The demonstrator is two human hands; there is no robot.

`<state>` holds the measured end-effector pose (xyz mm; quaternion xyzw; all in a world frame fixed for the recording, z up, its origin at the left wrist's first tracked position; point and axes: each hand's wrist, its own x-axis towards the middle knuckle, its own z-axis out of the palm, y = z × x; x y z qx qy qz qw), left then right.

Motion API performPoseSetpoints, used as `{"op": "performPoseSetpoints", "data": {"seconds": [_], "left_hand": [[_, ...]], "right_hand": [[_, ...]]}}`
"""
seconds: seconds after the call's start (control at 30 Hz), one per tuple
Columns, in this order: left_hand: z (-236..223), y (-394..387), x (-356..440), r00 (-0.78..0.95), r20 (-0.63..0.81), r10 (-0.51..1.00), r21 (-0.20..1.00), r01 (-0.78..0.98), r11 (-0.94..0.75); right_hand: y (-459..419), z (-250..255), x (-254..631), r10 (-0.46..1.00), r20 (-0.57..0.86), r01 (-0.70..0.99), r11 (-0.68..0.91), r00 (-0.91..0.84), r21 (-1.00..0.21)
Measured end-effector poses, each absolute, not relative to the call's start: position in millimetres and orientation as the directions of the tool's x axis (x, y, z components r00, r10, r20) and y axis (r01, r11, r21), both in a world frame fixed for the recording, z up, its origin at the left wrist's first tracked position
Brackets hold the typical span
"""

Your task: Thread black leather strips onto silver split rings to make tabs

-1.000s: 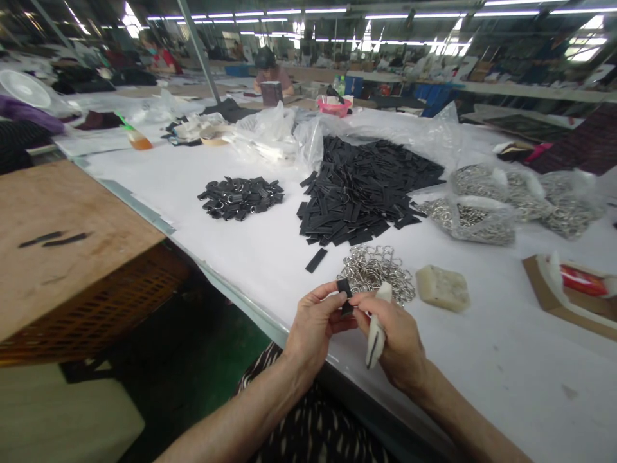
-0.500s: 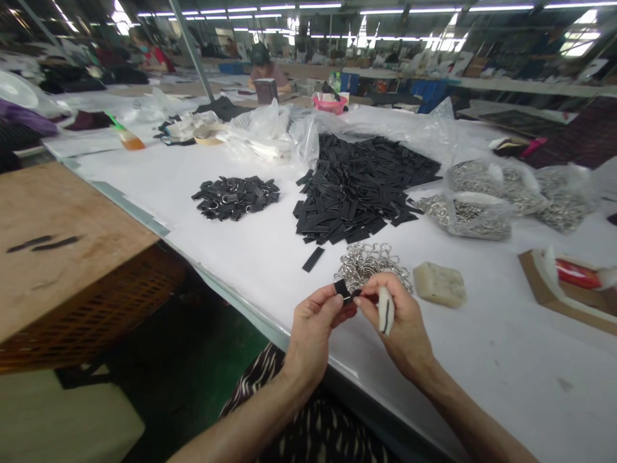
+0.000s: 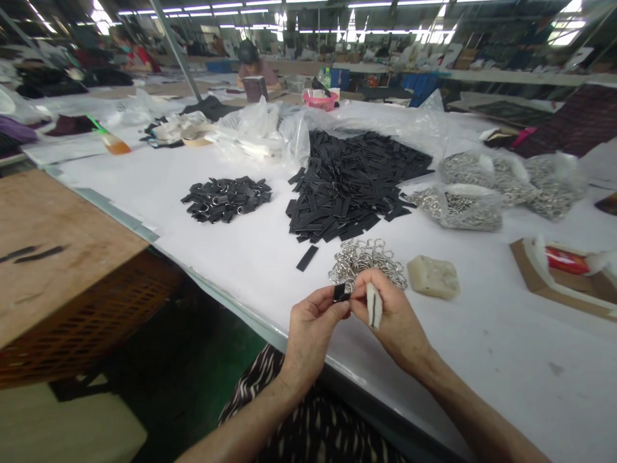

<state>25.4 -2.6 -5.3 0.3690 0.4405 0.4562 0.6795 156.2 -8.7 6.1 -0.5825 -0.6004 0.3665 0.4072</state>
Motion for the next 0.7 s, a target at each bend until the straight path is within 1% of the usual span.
{"op": "performPoseSetpoints", "data": {"seconds": [0.23, 0.47, 0.57, 0.7], "left_hand": [[-7.5, -2.8, 26.8, 0.142, -0.311, 0.94, 0.89, -0.302, 0.34], [-6.8, -1.7, 27.8, 0.163, -0.276, 0.947, 0.905, -0.289, 0.313], [-5.6, -0.9, 26.6, 0.187, -0.267, 0.945, 0.909, -0.278, 0.311], [-4.2, -1.4, 25.5, 0.201, -0.275, 0.94, 0.912, -0.254, 0.322]], "right_hand": [[-8.6, 8.9, 156.0, 0.998, 0.05, 0.417, 0.028, 0.043, -0.909], [-7.9, 10.2, 156.8, 0.997, -0.026, 0.423, -0.053, 0.07, -0.904], [-7.2, 9.4, 158.9, 0.998, -0.022, 0.403, -0.045, 0.061, -0.914], [-6.2, 10.0, 161.5, 0.999, 0.03, 0.354, 0.015, 0.038, -0.935]]}}
